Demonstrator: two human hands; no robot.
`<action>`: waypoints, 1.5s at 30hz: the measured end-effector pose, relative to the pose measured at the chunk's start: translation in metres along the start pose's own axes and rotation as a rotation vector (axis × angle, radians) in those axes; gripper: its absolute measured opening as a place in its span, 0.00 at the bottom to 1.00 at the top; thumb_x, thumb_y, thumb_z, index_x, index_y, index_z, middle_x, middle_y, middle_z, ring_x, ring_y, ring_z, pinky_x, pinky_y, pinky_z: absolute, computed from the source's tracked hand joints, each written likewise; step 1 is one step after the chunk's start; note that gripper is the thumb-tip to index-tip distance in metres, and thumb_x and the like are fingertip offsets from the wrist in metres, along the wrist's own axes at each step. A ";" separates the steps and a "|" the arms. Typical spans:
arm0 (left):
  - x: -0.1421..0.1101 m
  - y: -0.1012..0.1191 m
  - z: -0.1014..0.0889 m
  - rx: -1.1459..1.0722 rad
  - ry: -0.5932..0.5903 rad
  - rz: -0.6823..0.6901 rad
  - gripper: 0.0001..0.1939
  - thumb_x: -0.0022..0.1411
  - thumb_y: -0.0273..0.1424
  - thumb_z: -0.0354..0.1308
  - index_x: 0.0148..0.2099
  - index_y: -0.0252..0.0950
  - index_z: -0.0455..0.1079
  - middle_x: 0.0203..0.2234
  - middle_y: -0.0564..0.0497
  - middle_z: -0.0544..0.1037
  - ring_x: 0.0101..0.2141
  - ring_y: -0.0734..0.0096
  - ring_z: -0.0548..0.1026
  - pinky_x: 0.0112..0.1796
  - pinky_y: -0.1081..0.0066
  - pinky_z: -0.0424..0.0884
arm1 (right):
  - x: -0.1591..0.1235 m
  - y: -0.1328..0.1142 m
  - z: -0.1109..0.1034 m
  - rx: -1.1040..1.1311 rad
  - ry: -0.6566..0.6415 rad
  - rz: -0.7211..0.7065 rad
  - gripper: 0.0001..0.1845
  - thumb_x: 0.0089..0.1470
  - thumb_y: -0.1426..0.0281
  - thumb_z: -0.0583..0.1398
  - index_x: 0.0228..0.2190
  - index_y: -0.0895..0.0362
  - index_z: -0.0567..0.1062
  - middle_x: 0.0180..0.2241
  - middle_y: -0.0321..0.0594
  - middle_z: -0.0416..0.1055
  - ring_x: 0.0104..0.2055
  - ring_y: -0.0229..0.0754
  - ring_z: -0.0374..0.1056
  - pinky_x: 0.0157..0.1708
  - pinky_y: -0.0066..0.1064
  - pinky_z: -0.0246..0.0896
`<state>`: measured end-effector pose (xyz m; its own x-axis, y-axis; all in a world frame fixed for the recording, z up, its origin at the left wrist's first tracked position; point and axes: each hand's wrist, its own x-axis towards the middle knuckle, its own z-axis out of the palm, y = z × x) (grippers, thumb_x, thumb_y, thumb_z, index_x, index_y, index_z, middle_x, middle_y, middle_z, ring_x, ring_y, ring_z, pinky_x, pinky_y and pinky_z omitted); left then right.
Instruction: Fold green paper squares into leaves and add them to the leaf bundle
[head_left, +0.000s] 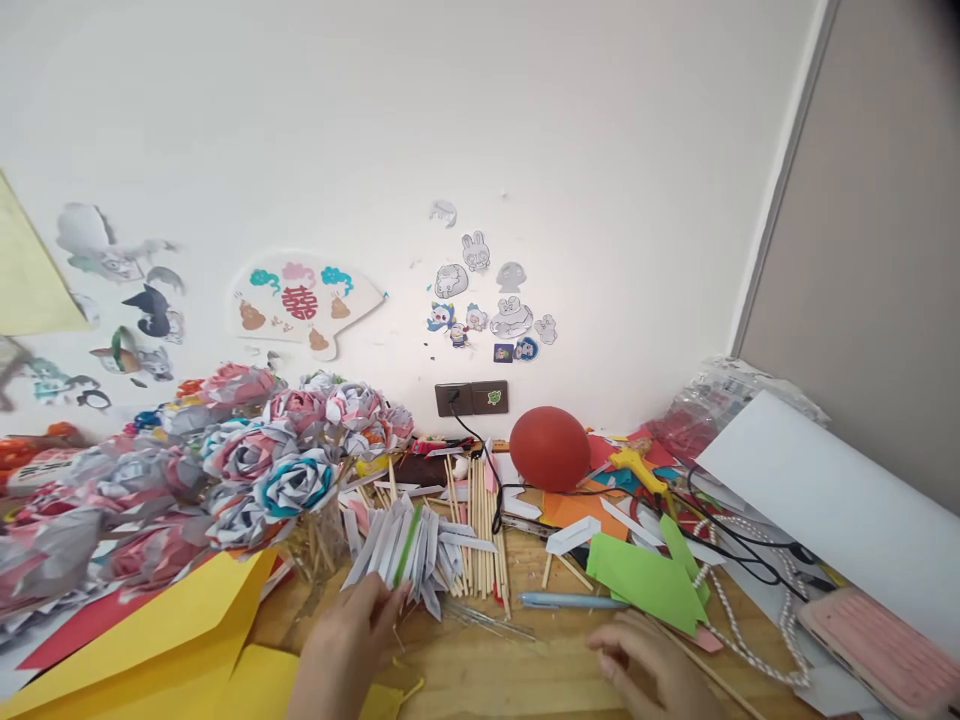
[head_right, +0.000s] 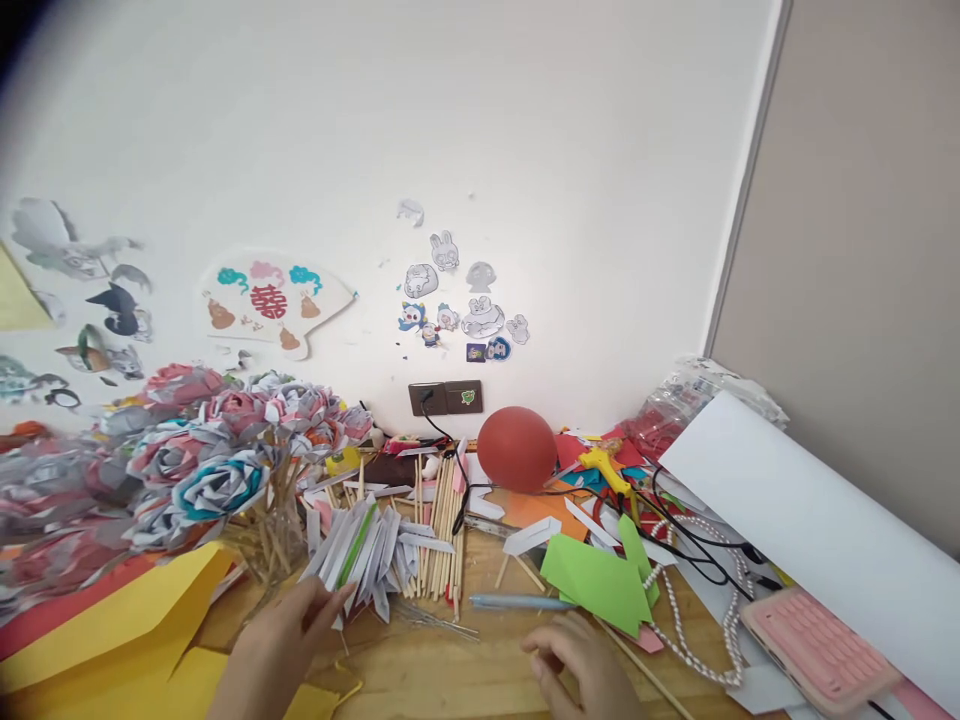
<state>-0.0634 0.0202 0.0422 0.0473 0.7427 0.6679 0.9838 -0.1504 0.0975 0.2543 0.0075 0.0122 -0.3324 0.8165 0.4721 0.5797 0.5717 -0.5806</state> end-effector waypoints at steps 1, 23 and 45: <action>0.002 -0.005 0.002 0.071 -0.037 -0.004 0.20 0.63 0.39 0.44 0.20 0.39 0.56 0.11 0.57 0.66 0.14 0.73 0.66 0.18 0.76 0.58 | 0.000 0.000 -0.001 -0.001 0.004 0.008 0.09 0.57 0.69 0.52 0.32 0.52 0.72 0.30 0.37 0.74 0.32 0.42 0.71 0.33 0.29 0.67; -0.008 0.013 0.002 0.080 -0.039 0.337 0.20 0.66 0.34 0.41 0.23 0.38 0.64 0.18 0.52 0.72 0.23 0.68 0.71 0.28 0.71 0.63 | 0.007 0.018 -0.052 -0.672 0.031 0.070 0.04 0.51 0.73 0.61 0.32 0.57 0.77 0.37 0.42 0.75 0.43 0.50 0.66 0.44 0.41 0.59; -0.009 0.016 0.009 -0.041 -0.003 0.529 0.21 0.66 0.35 0.41 0.23 0.38 0.65 0.16 0.53 0.71 0.21 0.67 0.72 0.25 0.69 0.64 | 0.010 0.043 -0.037 -0.725 0.181 0.004 0.11 0.55 0.78 0.56 0.24 0.56 0.72 0.25 0.37 0.72 0.31 0.42 0.65 0.31 0.31 0.57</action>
<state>-0.0469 0.0175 0.0310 0.5358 0.5600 0.6319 0.8178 -0.5304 -0.2234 0.3030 0.0367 0.0164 -0.2385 0.7565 0.6090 0.9466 0.3213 -0.0284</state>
